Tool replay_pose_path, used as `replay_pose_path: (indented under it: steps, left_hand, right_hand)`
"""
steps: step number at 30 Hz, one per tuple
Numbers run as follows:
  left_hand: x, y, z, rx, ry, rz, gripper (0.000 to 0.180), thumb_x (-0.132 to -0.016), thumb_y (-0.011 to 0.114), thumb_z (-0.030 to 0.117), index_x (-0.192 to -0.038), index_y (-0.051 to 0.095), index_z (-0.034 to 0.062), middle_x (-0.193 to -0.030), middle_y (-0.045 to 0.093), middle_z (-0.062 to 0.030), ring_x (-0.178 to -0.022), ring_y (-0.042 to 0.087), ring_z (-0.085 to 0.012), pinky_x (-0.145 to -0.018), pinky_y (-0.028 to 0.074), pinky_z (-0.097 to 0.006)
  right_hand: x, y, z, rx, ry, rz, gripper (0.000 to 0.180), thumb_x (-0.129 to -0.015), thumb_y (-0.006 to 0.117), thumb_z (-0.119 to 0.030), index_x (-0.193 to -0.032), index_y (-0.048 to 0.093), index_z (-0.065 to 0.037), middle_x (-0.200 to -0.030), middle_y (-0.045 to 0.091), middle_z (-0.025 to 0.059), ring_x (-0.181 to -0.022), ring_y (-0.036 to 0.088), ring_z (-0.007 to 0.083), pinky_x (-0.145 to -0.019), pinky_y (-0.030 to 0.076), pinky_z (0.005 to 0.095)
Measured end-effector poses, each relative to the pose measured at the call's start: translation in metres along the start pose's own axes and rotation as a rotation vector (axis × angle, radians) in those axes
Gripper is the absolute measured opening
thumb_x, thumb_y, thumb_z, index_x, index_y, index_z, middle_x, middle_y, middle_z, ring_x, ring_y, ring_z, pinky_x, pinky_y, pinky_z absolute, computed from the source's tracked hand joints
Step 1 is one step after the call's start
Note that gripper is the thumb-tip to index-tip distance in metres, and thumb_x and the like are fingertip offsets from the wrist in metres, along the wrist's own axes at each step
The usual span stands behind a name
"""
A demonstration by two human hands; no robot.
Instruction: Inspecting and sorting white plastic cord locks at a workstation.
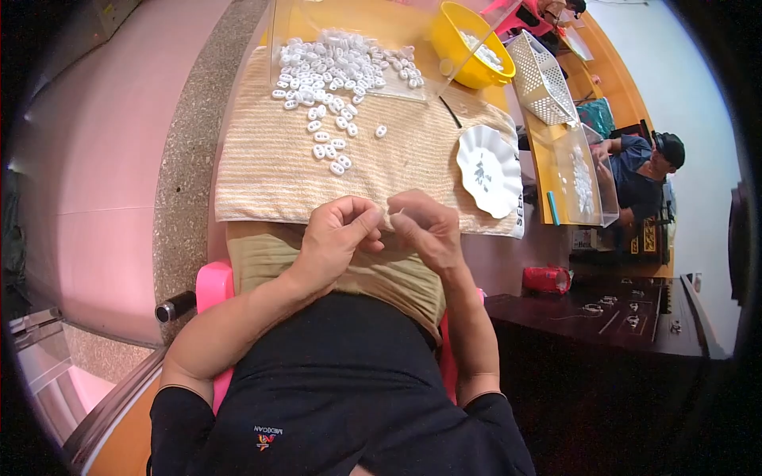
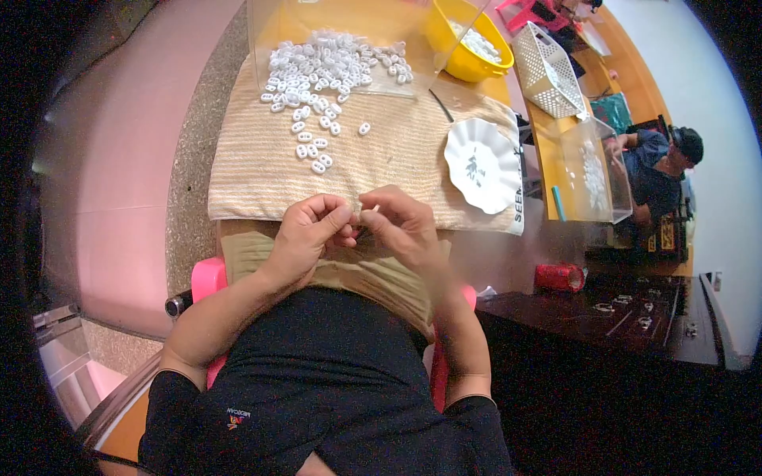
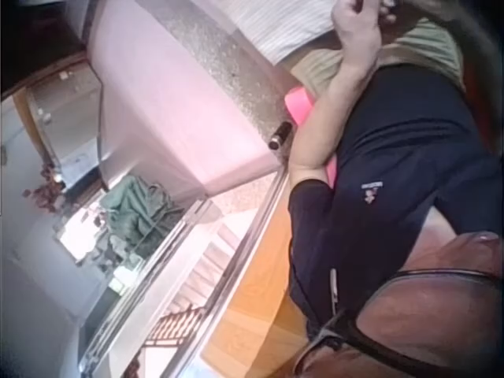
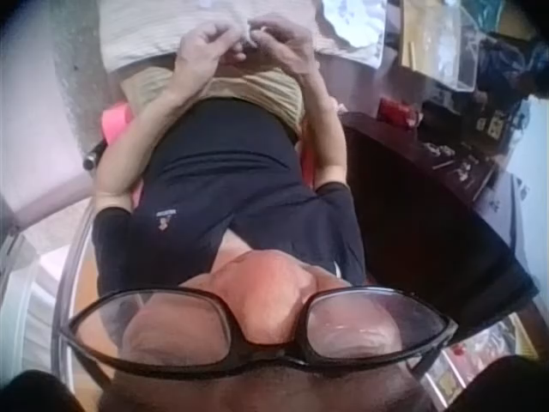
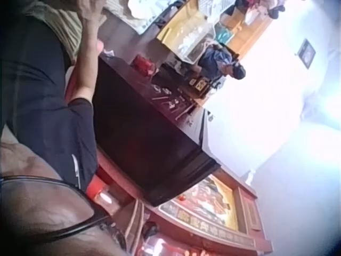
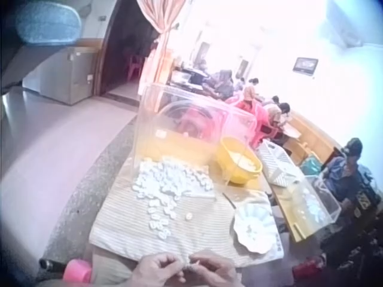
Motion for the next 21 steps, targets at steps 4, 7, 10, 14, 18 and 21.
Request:
replay_pose_path:
  steps: [4,7,10,14,18,21]
  left_hand:
    - [0.001,0.0,-0.001,0.039,-0.036,-0.031,0.019,-0.093,0.062,0.02,-0.094,0.062,0.0018,-0.08,0.06,-0.0012,-0.072,0.057,-0.0072,-0.066,0.052,-0.022]
    - [0.001,-0.001,-0.001,0.061,-0.05,-0.022,0.018,-0.093,0.061,0.02,-0.095,0.062,0.002,-0.081,0.06,-0.0012,-0.072,0.057,-0.0071,-0.066,0.052,-0.022]
    - [0.002,0.0,0.0,0.08,-0.076,-0.016,0.017,-0.093,0.062,0.019,-0.095,0.062,0.0024,-0.081,0.061,-0.0009,-0.071,0.057,-0.0069,-0.066,0.052,-0.022]
    - [0.001,-0.003,-0.003,0.078,-0.078,-0.049,0.016,-0.093,0.061,0.02,-0.097,0.061,0.004,-0.082,0.062,-0.0008,-0.072,0.06,-0.0069,-0.067,0.054,-0.022]
    - [0.0,-0.003,-0.001,0.113,-0.107,-0.03,0.016,-0.093,0.061,0.016,-0.101,0.062,0.0024,-0.085,0.064,-0.0022,-0.074,0.061,-0.0077,-0.069,0.055,-0.022]
    - [0.0,-0.003,0.002,0.142,-0.117,-0.019,0.017,-0.092,0.06,0.012,-0.106,0.062,0.0007,-0.089,0.066,-0.004,-0.076,0.063,-0.0088,-0.071,0.056,-0.023]
  right_hand:
    - [0.001,0.01,-0.002,0.038,-0.084,0.006,0.009,-0.088,0.063,-0.003,-0.095,0.065,0.003,-0.096,0.061,0.0087,-0.059,0.057,0.0095,-0.05,0.044,0.0217]
    - [0.003,0.012,-0.001,-0.004,-0.036,0.017,0.01,-0.088,0.063,-0.001,-0.098,0.065,0.003,-0.095,0.061,0.0064,-0.084,0.058,0.0107,-0.072,0.047,0.0232]
    - [0.004,0.014,-0.003,0.052,-0.112,0.018,0.011,-0.088,0.063,0.0,-0.098,0.065,0.003,-0.095,0.061,0.0065,-0.083,0.058,0.0108,-0.07,0.048,0.0226]
    - [0.004,0.017,-0.004,0.061,-0.079,0.083,0.008,-0.088,0.063,0.0,-0.096,0.063,0.002,-0.093,0.06,0.0059,-0.08,0.059,0.0104,-0.066,0.048,0.021]
    - [0.005,0.018,-0.008,-0.017,-0.006,0.089,0.007,-0.091,0.06,-0.003,-0.097,0.061,0.002,-0.089,0.059,0.0037,-0.074,0.058,0.008,-0.062,0.047,0.0205]
    - [0.005,0.013,0.0,-0.032,0.019,0.096,0.009,-0.093,0.058,-0.005,-0.098,0.06,0.002,-0.087,0.059,0.0023,-0.071,0.057,0.0062,-0.06,0.047,0.0203]
Point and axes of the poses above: each hand's wrist, its own x-axis away from the middle knuckle, its own y-axis out of the palm, z = x × y, the point moved 3 cm from there along -x, towards the middle knuckle
